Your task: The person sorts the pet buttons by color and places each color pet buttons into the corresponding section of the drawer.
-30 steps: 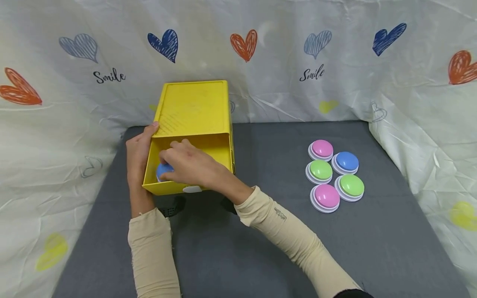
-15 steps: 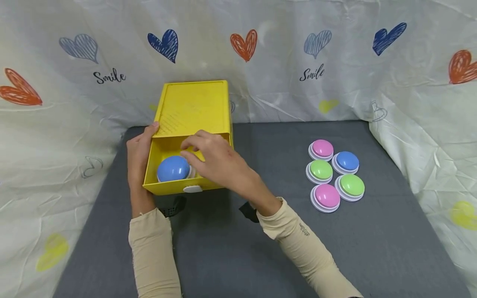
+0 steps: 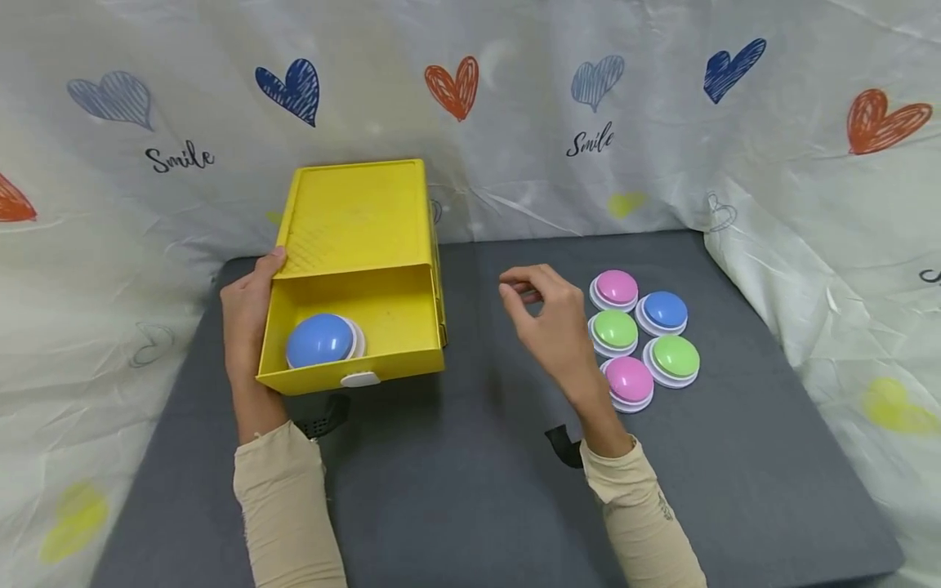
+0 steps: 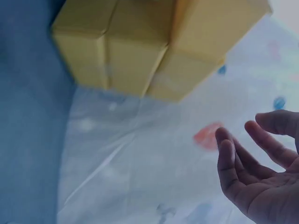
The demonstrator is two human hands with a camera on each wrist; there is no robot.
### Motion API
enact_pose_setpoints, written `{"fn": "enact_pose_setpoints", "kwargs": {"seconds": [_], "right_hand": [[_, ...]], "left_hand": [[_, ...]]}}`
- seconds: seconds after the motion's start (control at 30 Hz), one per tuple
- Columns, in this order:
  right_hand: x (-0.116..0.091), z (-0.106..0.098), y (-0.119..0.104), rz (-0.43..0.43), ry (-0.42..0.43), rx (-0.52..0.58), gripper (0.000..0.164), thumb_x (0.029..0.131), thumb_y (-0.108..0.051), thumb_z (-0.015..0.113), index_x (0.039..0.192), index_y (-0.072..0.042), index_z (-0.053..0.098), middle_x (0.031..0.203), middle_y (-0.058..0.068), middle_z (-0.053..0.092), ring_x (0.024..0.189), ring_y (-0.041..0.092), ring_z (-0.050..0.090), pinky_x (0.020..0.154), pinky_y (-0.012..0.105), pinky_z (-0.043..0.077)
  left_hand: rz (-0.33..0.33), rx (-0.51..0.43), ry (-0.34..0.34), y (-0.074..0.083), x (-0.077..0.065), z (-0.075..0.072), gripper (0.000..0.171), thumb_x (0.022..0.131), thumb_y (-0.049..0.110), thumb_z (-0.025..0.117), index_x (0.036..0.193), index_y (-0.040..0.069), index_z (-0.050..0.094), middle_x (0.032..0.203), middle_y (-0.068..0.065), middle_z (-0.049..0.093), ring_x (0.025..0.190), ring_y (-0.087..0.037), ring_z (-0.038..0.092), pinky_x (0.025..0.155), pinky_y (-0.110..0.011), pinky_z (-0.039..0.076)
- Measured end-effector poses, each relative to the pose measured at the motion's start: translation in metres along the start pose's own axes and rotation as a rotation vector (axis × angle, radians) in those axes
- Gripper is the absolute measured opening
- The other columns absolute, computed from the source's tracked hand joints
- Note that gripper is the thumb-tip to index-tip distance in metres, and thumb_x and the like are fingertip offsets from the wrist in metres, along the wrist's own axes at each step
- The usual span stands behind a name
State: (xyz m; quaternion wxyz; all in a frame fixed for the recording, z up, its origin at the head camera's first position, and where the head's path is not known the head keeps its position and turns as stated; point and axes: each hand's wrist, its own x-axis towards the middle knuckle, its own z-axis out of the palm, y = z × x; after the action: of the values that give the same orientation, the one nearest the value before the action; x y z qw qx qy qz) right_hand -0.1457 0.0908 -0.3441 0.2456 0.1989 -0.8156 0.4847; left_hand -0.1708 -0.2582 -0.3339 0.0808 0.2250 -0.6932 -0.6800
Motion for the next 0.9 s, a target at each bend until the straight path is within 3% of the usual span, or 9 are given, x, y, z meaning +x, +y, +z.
{"fn": "enact_pose_setpoints", "kwargs": {"seconds": [0.23, 0.4, 0.57, 0.77, 0.9], "right_hand": [[-0.005, -0.038, 0.05, 0.237, 0.009, -0.178, 0.022, 0.086, -0.021, 0.064, 0.105, -0.011, 0.066, 0.101, 0.006, 0.062, 0.089, 0.018, 0.06, 0.078, 0.037, 0.049], [-0.008, -0.07, 0.092, 0.356, -0.031, -0.33, 0.028, 0.086, -0.022, 0.062, 0.11, -0.007, 0.065, 0.111, 0.016, 0.06, 0.101, 0.031, 0.057, 0.082, 0.045, 0.046], [-0.013, -0.101, 0.12, 0.465, -0.265, -0.457, 0.035, 0.089, -0.022, 0.058, 0.114, 0.003, 0.061, 0.115, 0.024, 0.056, 0.109, 0.039, 0.049, 0.086, 0.052, 0.039], [-0.006, -0.128, 0.14, 0.574, -0.574, -0.598, 0.045, 0.087, -0.019, 0.059, 0.124, 0.005, 0.051, 0.122, 0.031, 0.046, 0.116, 0.046, 0.037, 0.093, 0.059, 0.032], [-0.004, -0.141, 0.155, 0.645, -0.692, -0.651, 0.057, 0.084, -0.019, 0.063, 0.131, 0.004, 0.041, 0.127, 0.034, 0.036, 0.117, 0.051, 0.032, 0.091, 0.063, 0.03]], "left_hand": [[0.018, -0.024, -0.031, 0.004, -0.003, -0.002, 0.049, 0.073, 0.052, 0.071, 0.1, 0.011, 0.07, 0.092, -0.004, 0.067, 0.076, -0.017, 0.063, 0.06, -0.023, 0.051], [0.022, -0.012, -0.006, 0.0, 0.0, -0.001, 0.049, 0.072, 0.053, 0.071, 0.097, 0.011, 0.071, 0.091, -0.004, 0.067, 0.076, -0.017, 0.062, 0.059, -0.022, 0.05], [0.035, 0.014, 0.011, -0.003, 0.003, 0.0, 0.05, 0.072, 0.054, 0.07, 0.097, 0.01, 0.071, 0.092, -0.005, 0.066, 0.078, -0.018, 0.061, 0.06, -0.022, 0.05], [0.032, 0.012, 0.027, -0.003, 0.003, -0.003, 0.051, 0.072, 0.055, 0.07, 0.097, 0.01, 0.07, 0.091, -0.005, 0.066, 0.076, -0.018, 0.061, 0.058, -0.022, 0.049], [0.032, 0.006, 0.01, -0.002, 0.003, -0.002, 0.052, 0.072, 0.054, 0.07, 0.098, 0.01, 0.07, 0.092, -0.006, 0.066, 0.077, -0.019, 0.061, 0.059, -0.023, 0.05]]}}
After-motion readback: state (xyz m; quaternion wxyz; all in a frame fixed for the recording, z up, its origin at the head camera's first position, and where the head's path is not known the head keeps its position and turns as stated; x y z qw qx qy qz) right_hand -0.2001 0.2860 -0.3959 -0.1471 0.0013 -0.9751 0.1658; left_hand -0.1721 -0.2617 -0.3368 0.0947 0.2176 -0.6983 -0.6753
